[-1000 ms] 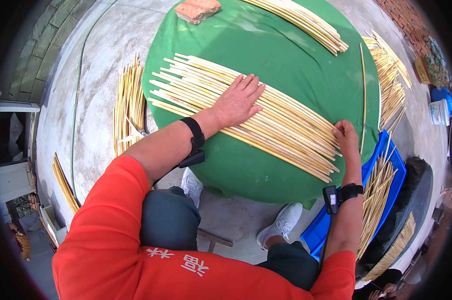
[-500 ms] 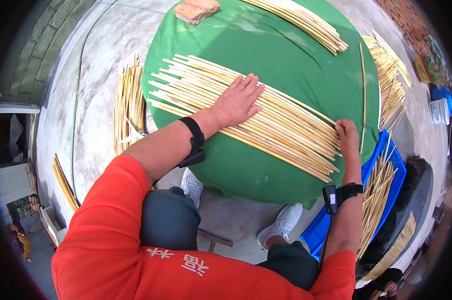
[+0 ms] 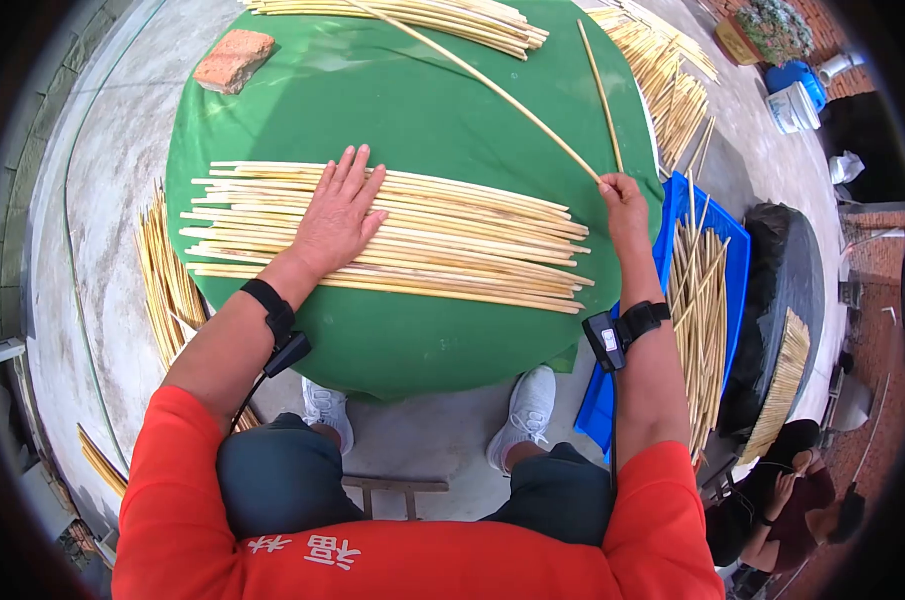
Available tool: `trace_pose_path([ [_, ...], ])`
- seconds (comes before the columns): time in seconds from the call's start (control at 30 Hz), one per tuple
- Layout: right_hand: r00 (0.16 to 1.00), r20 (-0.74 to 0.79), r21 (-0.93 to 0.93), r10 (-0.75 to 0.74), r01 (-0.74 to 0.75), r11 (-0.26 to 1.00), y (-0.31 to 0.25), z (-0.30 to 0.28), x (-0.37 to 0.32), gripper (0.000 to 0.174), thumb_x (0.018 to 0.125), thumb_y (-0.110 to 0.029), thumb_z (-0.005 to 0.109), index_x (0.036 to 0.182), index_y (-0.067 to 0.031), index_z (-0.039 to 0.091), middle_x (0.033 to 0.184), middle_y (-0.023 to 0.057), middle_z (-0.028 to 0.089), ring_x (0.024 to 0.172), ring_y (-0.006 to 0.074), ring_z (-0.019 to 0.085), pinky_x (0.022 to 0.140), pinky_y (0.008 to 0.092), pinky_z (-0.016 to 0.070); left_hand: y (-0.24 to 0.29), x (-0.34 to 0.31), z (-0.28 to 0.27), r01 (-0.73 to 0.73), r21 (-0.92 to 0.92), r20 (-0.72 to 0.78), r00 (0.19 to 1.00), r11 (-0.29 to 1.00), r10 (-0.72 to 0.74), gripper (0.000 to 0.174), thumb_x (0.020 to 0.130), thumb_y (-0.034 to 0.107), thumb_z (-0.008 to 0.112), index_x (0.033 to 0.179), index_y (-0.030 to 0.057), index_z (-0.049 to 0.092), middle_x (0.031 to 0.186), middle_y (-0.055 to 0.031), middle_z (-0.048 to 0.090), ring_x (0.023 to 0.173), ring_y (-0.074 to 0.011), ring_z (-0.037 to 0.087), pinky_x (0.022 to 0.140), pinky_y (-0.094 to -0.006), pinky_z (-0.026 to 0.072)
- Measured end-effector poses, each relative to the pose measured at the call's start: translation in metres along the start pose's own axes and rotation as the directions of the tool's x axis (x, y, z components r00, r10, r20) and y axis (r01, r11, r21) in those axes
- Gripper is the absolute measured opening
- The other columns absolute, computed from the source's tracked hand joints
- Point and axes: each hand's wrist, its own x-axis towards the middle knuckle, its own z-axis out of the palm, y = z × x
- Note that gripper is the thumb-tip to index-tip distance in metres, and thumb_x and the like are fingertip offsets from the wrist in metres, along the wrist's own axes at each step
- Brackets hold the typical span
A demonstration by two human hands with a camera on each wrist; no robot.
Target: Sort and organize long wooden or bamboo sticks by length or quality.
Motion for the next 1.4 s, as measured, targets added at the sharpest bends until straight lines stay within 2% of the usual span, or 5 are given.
trace_pose_path([
  [0.2,0.927,-0.179,0.21,0.328,-0.29,0.934,0.058,-0.035,-0.01,0.008,0.085,-0.011,0.063,0.09,-0.0059,0.066,0.067,-0.0001,0.058,0.059,0.0091,0.05,0.057,0.0266,0.0426,0.0,0.0,-0.001,0.023,0.048,0.07,0.997,0.999,-0.026,0.056,0.093,0.03,0.047,0.14,0.0032,0.033,0.144,-0.0216,0.031,0.137,-0.0349,0.024,0.114,-0.0462,0.0164],
  [0.6,0.943,0.196,-0.707,0.269,-0.054,0.705,-0.001,-0.069,-0.024,0.018,0.078,-0.025,0.068,0.081,-0.0071,0.066,0.077,0.0166,0.065,0.075,0.0343,0.063,0.066,0.0415,0.049,-0.003,0.0,0.001,0.001,0.063,0.071,0.997,0.998,-0.006,0.055,0.095,0.031,0.046,0.14,0.0024,0.033,0.144,-0.0216,0.032,0.137,-0.0344,0.024,0.114,-0.0454,0.0167],
  [0.8,0.788,0.407,-0.239,0.463,-0.397,0.886,-0.034,-0.163,-0.048,0.019,0.085,-0.026,0.063,0.089,-0.0071,0.066,0.075,-0.0028,0.061,0.068,0.0058,0.053,0.058,0.0225,0.04,-0.002,0.001,-0.002,-0.011,0.042,0.09,0.996,0.999,0.007,0.056,0.096,0.032,0.043,0.142,0.0031,0.03,0.146,-0.022,0.028,0.138,-0.0342,0.022,0.114,-0.0453,0.0149],
  [1.13,0.53,0.197,0.099,0.825,-0.848,0.521,0.087,-0.303,-0.222,0.03,0.089,-0.03,0.062,0.108,-0.0062,0.063,0.091,0.002,0.066,0.08,0.0098,0.061,0.072,0.0243,0.0487,-0.014,-0.002,0.017,-0.115,0.165,0.088,0.991,0.98,0.101,0.064,0.096,0.044,0.038,0.146,0.0061,0.022,0.15,-0.0178,0.024,0.14,-0.032,0.018,0.114,-0.0476,0.0124],
  [1.4,0.453,0.166,-0.088,0.876,-0.878,0.47,0.194,-0.228,-0.327,0.026,0.082,-0.021,0.069,0.102,-0.005,0.063,0.081,0.0022,0.064,0.073,0.0136,0.06,0.068,0.0297,0.0507,-0.026,0.001,0.013,-0.133,0.109,0.23,0.968,0.985,0.105,0.071,0.095,0.049,0.035,0.148,0.0057,0.015,0.152,-0.0181,0.018,0.143,-0.0313,0.01,0.114,-0.0479,0.0071],
])
